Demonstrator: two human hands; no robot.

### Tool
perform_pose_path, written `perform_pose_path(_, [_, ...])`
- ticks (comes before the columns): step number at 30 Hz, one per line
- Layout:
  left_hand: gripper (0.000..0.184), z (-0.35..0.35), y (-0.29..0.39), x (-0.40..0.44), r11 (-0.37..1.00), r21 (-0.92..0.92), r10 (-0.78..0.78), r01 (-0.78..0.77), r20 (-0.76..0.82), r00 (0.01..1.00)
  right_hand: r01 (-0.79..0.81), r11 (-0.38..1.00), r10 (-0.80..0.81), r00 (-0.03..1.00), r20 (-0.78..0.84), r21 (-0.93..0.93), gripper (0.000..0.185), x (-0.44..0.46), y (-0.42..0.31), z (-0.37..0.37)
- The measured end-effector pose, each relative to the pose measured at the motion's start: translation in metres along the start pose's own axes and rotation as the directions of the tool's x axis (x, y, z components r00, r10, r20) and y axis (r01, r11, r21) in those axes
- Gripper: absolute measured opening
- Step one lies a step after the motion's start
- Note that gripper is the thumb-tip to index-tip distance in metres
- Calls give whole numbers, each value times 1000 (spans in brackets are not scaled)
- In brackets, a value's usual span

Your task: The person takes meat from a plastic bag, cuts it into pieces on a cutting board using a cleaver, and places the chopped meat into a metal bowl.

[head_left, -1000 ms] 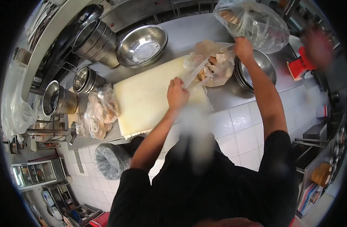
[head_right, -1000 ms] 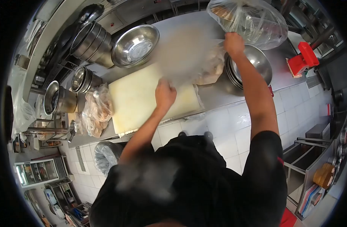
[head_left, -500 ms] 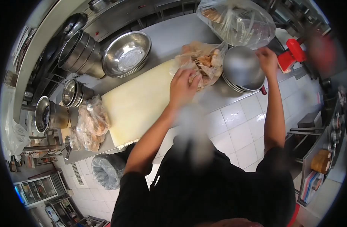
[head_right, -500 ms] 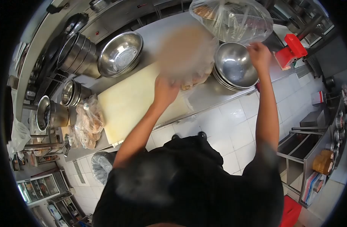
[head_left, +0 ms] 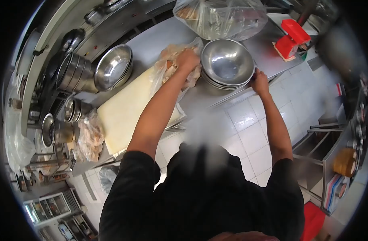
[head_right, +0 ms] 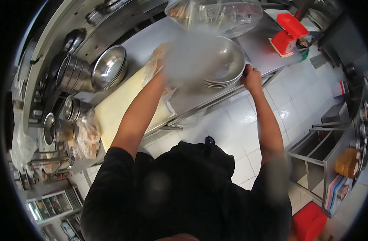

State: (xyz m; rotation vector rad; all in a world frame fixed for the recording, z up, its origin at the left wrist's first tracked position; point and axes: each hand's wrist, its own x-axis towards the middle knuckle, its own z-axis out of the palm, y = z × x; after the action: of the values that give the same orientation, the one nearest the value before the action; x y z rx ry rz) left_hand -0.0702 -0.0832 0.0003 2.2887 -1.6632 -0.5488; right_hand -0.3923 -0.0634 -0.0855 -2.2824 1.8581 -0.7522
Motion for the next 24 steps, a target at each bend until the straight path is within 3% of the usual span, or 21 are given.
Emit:
perform_pose_path(2, [40, 13, -7, 9, 1000, 16, 27, -26, -47, 999, -58, 996, 59, 998, -14, 72, 40, 11, 9, 12])
perform_pose_path(4, [43, 31, -7, 24, 1000, 1, -30, 30, -66, 997, -145, 987, 138, 985, 100, 69, 48, 12, -1, -3])
perform_pose_path(6, [46, 28, -6, 22, 994, -20, -104, 104, -7, 995, -170, 983, 177, 978, 114, -64, 53, 3, -6, -11])
perform_pose_path(8, [47, 19, 3, 3, 998, 10, -61, 60, 40, 997, -231, 960, 217, 971, 101, 161, 51, -8, 2, -10])
perform_pose_path(11, [41, 28, 10, -23, 990, -125, -69, 70, 19, 997, -278, 958, 271, 958, 93, 74, 44, -21, 10, -9])
perform_pose_path(12, [36, 34, 10, -22, 996, -66, -70, 67, -39, 997, -309, 948, 298, 946, 126, 77, 42, -26, 7, -15])
perform_pose_path(14, [32, 47, 9, -25, 998, -22, -63, 60, -191, 979, -209, 962, 202, 978, 59, 174, 40, -33, 18, -11])
perform_pose_path(16, [33, 53, 9, -41, 999, -35, -45, 34, -371, 928, -437, 828, 389, 899, 201, 351, 34, -40, 13, -25])
perform_pose_path(17, [31, 48, 7, -47, 985, -165, -100, 49, -314, 944, -550, 726, 471, 835, 283, 413, 31, -43, 12, -31])
perform_pose_path(19, [26, 19, 10, -65, 910, -409, -156, 72, -177, 972, -577, 582, 483, 812, 328, 572, 21, -51, 25, -27])
perform_pose_path(22, [27, 0, -3, -55, 859, -500, -157, 110, -53, 986, -611, 441, 510, 773, 377, 657, 16, -66, 26, -47])
perform_pose_path(24, [29, -59, 0, -105, 618, -771, -122, 155, 101, 987, -644, 409, 542, 741, 396, 646, 17, -77, 1, -70])
